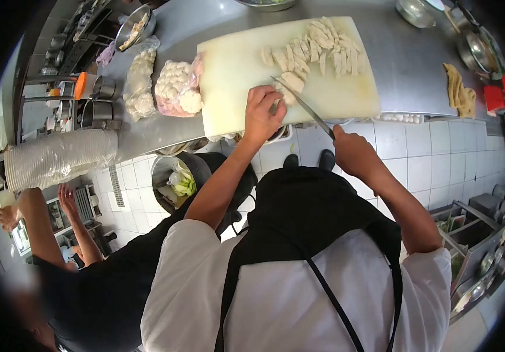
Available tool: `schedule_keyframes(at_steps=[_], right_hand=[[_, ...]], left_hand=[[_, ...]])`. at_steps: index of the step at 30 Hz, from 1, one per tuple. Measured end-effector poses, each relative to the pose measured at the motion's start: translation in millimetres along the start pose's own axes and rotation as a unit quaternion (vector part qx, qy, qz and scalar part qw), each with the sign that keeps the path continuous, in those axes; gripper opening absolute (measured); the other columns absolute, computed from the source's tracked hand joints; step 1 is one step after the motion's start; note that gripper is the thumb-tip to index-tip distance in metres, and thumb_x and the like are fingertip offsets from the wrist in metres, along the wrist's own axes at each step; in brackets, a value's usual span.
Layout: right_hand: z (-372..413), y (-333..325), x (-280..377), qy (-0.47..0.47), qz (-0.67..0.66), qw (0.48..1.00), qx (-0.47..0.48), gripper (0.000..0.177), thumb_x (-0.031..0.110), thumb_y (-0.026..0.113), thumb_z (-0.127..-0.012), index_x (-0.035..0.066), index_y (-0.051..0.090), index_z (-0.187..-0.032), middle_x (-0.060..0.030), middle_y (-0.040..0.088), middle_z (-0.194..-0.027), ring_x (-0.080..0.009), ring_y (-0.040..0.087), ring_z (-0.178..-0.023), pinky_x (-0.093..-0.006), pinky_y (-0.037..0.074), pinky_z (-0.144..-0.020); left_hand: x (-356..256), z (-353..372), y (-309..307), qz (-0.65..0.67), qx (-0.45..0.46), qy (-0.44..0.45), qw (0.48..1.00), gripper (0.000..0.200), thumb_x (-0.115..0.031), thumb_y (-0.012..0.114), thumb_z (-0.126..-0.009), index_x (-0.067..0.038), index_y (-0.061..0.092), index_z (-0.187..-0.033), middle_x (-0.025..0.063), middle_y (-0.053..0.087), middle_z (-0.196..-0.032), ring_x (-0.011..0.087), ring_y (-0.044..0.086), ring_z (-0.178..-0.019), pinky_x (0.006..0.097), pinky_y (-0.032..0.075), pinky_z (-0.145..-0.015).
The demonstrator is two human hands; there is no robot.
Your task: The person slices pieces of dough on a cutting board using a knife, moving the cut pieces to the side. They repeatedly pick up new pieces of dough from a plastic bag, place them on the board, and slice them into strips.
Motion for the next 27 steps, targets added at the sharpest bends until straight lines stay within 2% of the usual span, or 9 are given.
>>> schedule_keyframes(at_steps=[5, 11, 18, 23, 27], right_hand=[[3, -20, 0, 0.01, 0.003, 1.0, -0.013, 0.026, 0.018, 0.052, -0.101, -0.002, 0.051, -0.118, -0.0317, 0.068, -0.09, -0.0506, 0.066, -0.089, -0.0613, 0.05, -0.082], [36, -35, 18, 0.017, -0.012, 1.0, 0.009, 0.019, 0.013, 0.053, -0.099, -0.002, 0.055, -0.111, -0.0298, 0.07, -0.087, -0.0503, 0.068, -0.087, -0.0585, 0.053, -0.081], [37, -25, 17, 0.018, -0.017, 0.999, 0.028, 0.019, 0.01, 0.054, -0.097, -0.002, 0.054, -0.111, -0.03, 0.07, -0.087, -0.05, 0.068, -0.086, -0.0579, 0.053, -0.081], [6, -5, 13, 0.007, -0.023, 0.999, 0.027, 0.021, 0.006, 0.053, -0.092, -0.003, 0.054, -0.111, -0.0301, 0.069, -0.09, -0.05, 0.068, -0.09, -0.0583, 0.053, -0.083], [-8, -8, 2, -0.029, -0.007, 1.0, 0.004, 0.026, 0.015, 0.055, -0.098, -0.004, 0.053, -0.116, -0.0299, 0.07, -0.09, -0.0502, 0.067, -0.09, -0.059, 0.051, -0.084]], left_hand=[[-2, 6, -3, -0.004, -0.007, 0.002, 1.0, 0.017, -0.001, 0.075, -0.076, -0.003, 0.072, -0.093, 0.0104, 0.066, -0.105, 0.0302, 0.061, -0.099, 0.0393, 0.052, -0.088], [0, 6, -3, 0.0, -0.017, -0.009, 1.0, 0.015, 0.0, 0.074, -0.079, -0.002, 0.072, -0.094, 0.0118, 0.066, -0.104, 0.0312, 0.062, -0.099, 0.04, 0.052, -0.087], [0, 5, -2, -0.003, -0.023, -0.011, 1.0, 0.012, 0.0, 0.074, -0.08, -0.002, 0.073, -0.092, 0.0106, 0.067, -0.103, 0.03, 0.063, -0.098, 0.0389, 0.053, -0.086], [2, 3, -1, -0.009, -0.019, -0.008, 1.0, 0.013, 0.0, 0.074, -0.079, -0.002, 0.073, -0.091, 0.0098, 0.068, -0.102, 0.0291, 0.063, -0.097, 0.0384, 0.053, -0.085], [0, 7, -2, -0.017, -0.007, -0.013, 1.0, 0.013, 0.0, 0.075, -0.078, -0.003, 0.073, -0.091, 0.0099, 0.068, -0.102, 0.0292, 0.064, -0.096, 0.0384, 0.053, -0.085]])
Point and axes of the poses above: each hand's wrist, its own z-axis away from the middle knuckle, its own y-axis out of the palm, x = y × z, the point moved 4 cm from there along -z, towards the middle knuckle
